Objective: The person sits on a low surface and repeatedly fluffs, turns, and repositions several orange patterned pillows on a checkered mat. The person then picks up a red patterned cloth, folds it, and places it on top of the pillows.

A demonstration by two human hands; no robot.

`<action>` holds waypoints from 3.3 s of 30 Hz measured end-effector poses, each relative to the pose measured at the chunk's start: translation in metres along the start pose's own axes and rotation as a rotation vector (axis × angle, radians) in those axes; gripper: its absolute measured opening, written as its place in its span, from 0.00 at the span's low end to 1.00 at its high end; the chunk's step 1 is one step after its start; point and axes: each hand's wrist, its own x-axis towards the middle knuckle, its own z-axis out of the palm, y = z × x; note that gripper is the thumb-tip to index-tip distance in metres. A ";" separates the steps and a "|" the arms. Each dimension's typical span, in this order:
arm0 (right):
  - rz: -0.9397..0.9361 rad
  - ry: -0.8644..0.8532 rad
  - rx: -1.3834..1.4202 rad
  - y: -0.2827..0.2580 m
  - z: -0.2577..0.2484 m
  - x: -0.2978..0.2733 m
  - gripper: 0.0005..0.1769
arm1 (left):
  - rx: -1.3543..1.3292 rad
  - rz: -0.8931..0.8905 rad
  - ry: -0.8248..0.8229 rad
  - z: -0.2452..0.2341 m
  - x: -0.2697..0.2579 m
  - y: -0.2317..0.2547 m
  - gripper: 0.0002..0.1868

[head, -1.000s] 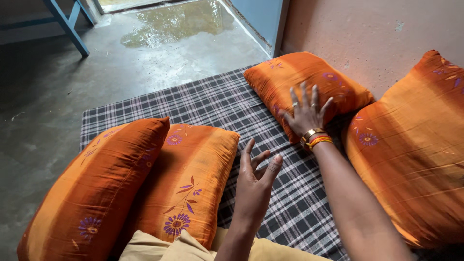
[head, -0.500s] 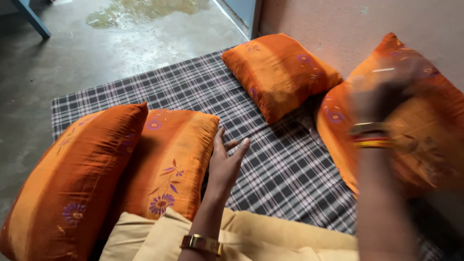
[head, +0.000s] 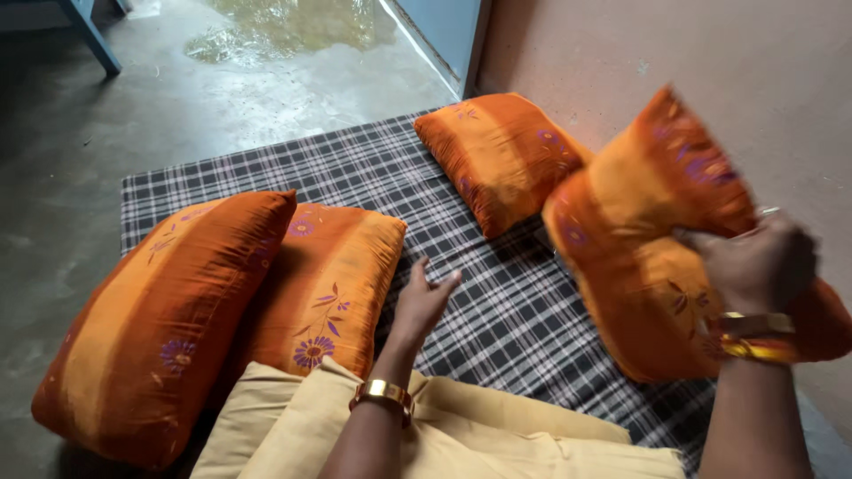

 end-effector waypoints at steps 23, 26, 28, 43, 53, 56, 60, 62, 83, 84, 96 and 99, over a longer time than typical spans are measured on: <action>0.136 -0.942 0.297 -0.056 0.106 -0.178 0.53 | -0.109 0.088 -0.227 0.022 0.104 -0.112 0.66; 0.128 -0.830 0.296 -0.068 0.086 -0.170 0.52 | 0.053 0.133 -0.190 0.016 0.085 -0.096 0.67; -0.119 -0.562 0.245 -0.079 0.071 -0.169 0.52 | 0.347 0.171 -0.094 0.009 0.055 -0.060 0.61; -0.226 -0.913 0.316 -0.082 0.088 -0.178 0.40 | 1.143 0.345 -0.207 0.057 -0.028 -0.009 0.33; 0.601 -0.864 1.233 -0.020 0.117 -0.163 0.43 | 0.314 -0.036 0.041 0.014 -0.016 -0.001 0.59; 0.295 -0.544 1.424 -0.024 0.087 -0.149 0.52 | 0.263 0.308 0.137 0.020 -0.025 0.019 0.61; 0.114 -0.224 1.434 -0.015 0.071 -0.132 0.57 | -0.310 0.760 0.137 0.023 -0.016 0.010 0.49; 0.070 -0.214 1.337 -0.005 0.082 -0.134 0.54 | -0.371 0.794 0.088 0.034 0.010 -0.011 0.37; 0.045 -0.189 0.612 -0.047 0.016 -0.145 0.31 | -0.565 0.603 0.182 0.039 -0.074 0.063 0.33; -0.268 0.077 0.429 -0.047 0.006 -0.144 0.30 | -0.563 0.579 0.196 0.039 -0.079 0.068 0.34; 0.393 -0.124 1.171 -0.054 0.015 -0.152 0.41 | 0.800 0.923 0.403 0.052 -0.095 0.071 0.59; 0.293 -0.085 1.136 -0.057 0.017 -0.146 0.40 | 0.832 0.849 0.401 0.053 -0.094 0.075 0.56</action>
